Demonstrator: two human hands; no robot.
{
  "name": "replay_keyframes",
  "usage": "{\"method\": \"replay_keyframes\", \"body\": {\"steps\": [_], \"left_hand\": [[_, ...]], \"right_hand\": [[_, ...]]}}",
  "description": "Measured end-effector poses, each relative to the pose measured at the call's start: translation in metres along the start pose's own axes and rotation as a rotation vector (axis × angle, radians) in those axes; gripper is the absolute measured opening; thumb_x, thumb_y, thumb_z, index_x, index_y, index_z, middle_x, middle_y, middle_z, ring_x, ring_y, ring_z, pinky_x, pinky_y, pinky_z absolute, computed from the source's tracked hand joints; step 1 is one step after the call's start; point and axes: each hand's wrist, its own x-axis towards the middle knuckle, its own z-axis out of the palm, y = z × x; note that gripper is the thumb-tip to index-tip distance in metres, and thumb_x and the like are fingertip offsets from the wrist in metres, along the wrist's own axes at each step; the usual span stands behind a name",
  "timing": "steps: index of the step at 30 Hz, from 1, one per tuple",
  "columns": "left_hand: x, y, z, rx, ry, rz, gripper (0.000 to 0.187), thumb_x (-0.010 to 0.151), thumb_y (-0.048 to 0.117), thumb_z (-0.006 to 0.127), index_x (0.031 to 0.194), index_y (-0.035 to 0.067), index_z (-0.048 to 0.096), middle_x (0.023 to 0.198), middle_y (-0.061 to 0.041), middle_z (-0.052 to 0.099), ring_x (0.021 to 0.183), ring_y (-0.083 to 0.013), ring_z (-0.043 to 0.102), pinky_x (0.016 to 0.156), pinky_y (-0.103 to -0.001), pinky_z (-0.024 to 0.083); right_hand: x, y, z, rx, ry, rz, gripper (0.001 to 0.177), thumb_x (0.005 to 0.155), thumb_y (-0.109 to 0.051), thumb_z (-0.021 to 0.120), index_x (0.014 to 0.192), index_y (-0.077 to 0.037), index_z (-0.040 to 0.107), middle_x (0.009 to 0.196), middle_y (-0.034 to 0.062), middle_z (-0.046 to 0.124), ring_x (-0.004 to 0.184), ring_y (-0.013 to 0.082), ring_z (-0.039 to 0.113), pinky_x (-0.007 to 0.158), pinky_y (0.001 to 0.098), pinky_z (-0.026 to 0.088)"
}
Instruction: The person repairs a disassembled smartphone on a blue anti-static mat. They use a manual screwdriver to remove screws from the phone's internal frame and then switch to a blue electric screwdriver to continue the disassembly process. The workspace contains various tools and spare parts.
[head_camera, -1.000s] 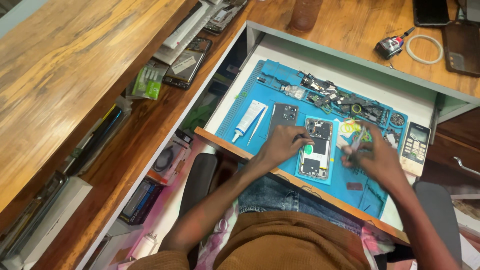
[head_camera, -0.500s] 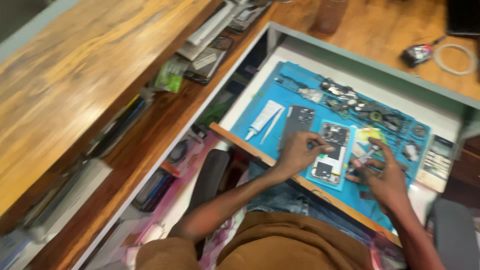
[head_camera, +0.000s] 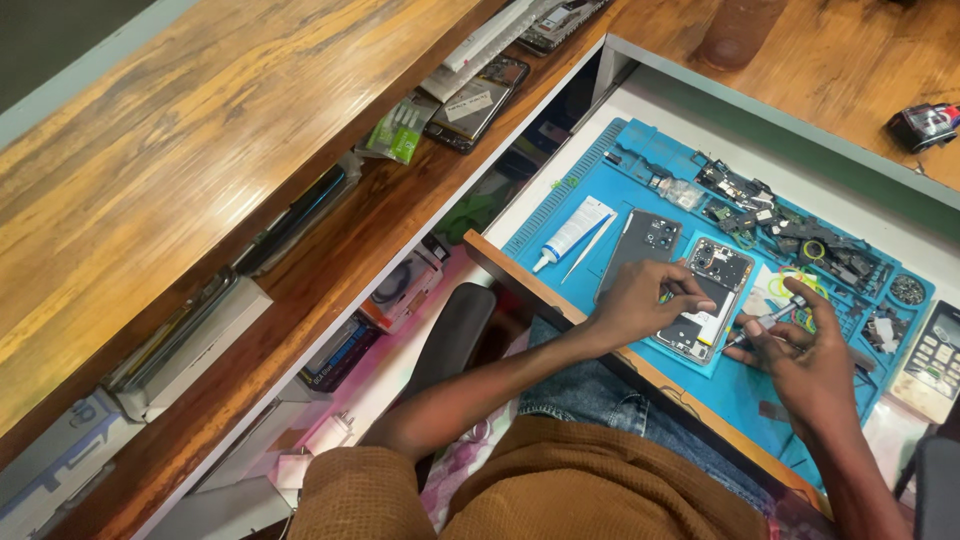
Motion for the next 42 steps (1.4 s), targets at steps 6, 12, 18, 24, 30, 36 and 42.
{"method": "replay_keyframes", "body": {"steps": [6, 12, 18, 24, 30, 36, 42], "left_hand": [[0.003, 0.002, 0.002, 0.058, 0.023, 0.145, 0.015, 0.098, 0.02, 0.072, 0.095, 0.008, 0.08, 0.09, -0.007, 0.078, 0.087, -0.0179, 0.075, 0.123, -0.039, 0.042], [-0.008, 0.013, 0.009, 0.049, -0.017, 0.102, 0.016, 0.096, 0.023, 0.071, 0.101, 0.009, 0.078, 0.095, -0.007, 0.079, 0.081, -0.0178, 0.076, 0.069, -0.033, 0.058], [-0.011, 0.017, 0.013, 0.14, -0.053, 0.09, 0.02, 0.093, 0.026, 0.075, 0.103, 0.009, 0.078, 0.088, -0.006, 0.078, 0.072, -0.0153, 0.076, 0.063, -0.031, 0.056], [-0.009, 0.013, 0.015, 0.047, -0.095, 0.092, 0.02, 0.094, 0.027, 0.073, 0.104, 0.01, 0.076, 0.09, -0.003, 0.079, 0.074, -0.0097, 0.077, 0.06, -0.026, 0.058], [-0.01, 0.023, 0.014, 0.044, -0.073, 0.099, 0.018, 0.09, 0.023, 0.079, 0.098, 0.006, 0.078, 0.088, -0.005, 0.08, 0.073, -0.0112, 0.076, 0.063, -0.027, 0.058], [-0.01, 0.035, 0.007, -0.052, -0.051, 0.102, 0.015, 0.092, 0.018, 0.078, 0.099, 0.004, 0.076, 0.09, -0.005, 0.079, 0.08, -0.0107, 0.078, 0.066, -0.027, 0.06], [-0.009, 0.044, 0.002, -0.03, -0.051, 0.146, 0.015, 0.092, 0.016, 0.08, 0.099, 0.003, 0.077, 0.092, -0.006, 0.079, 0.084, -0.0106, 0.077, 0.069, -0.027, 0.06]], "right_hand": [[0.0, 0.001, -0.005, -0.002, 0.051, 0.008, 0.075, 0.099, -0.017, 0.067, 0.164, -0.02, 0.031, 0.121, 0.0231, 0.072, 0.099, 0.0329, 0.074, 0.052, 0.0516, 0.056], [-0.018, -0.009, 0.002, 0.265, 0.132, -0.234, 0.073, 0.104, -0.017, 0.067, 0.164, -0.011, 0.027, 0.126, 0.0247, 0.068, 0.107, 0.0342, 0.074, 0.083, 0.045, 0.064], [-0.03, -0.007, 0.02, 0.366, 0.15, -0.387, 0.068, 0.11, -0.011, 0.064, 0.165, -0.007, 0.025, 0.124, 0.0273, 0.066, 0.109, 0.033, 0.071, 0.09, 0.0457, 0.066], [-0.035, -0.005, 0.02, 0.409, 0.215, -0.455, 0.066, 0.114, -0.014, 0.066, 0.163, -0.007, 0.022, 0.117, 0.0271, 0.067, 0.115, 0.0325, 0.072, 0.096, 0.0476, 0.067], [-0.035, -0.001, 0.021, 0.528, 0.152, -0.497, 0.071, 0.113, -0.011, 0.069, 0.165, -0.011, 0.02, 0.121, 0.0245, 0.064, 0.109, 0.0306, 0.072, 0.103, 0.0482, 0.066], [-0.041, 0.001, 0.018, 0.52, 0.181, -0.536, 0.071, 0.117, -0.005, 0.064, 0.165, -0.016, 0.014, 0.129, 0.0241, 0.066, 0.111, 0.0314, 0.074, 0.1, 0.0464, 0.066], [-0.046, -0.003, 0.021, 0.437, 0.148, -0.593, 0.071, 0.119, -0.005, 0.063, 0.165, -0.017, 0.011, 0.131, 0.0237, 0.065, 0.115, 0.0303, 0.074, 0.104, 0.046, 0.067]]}}
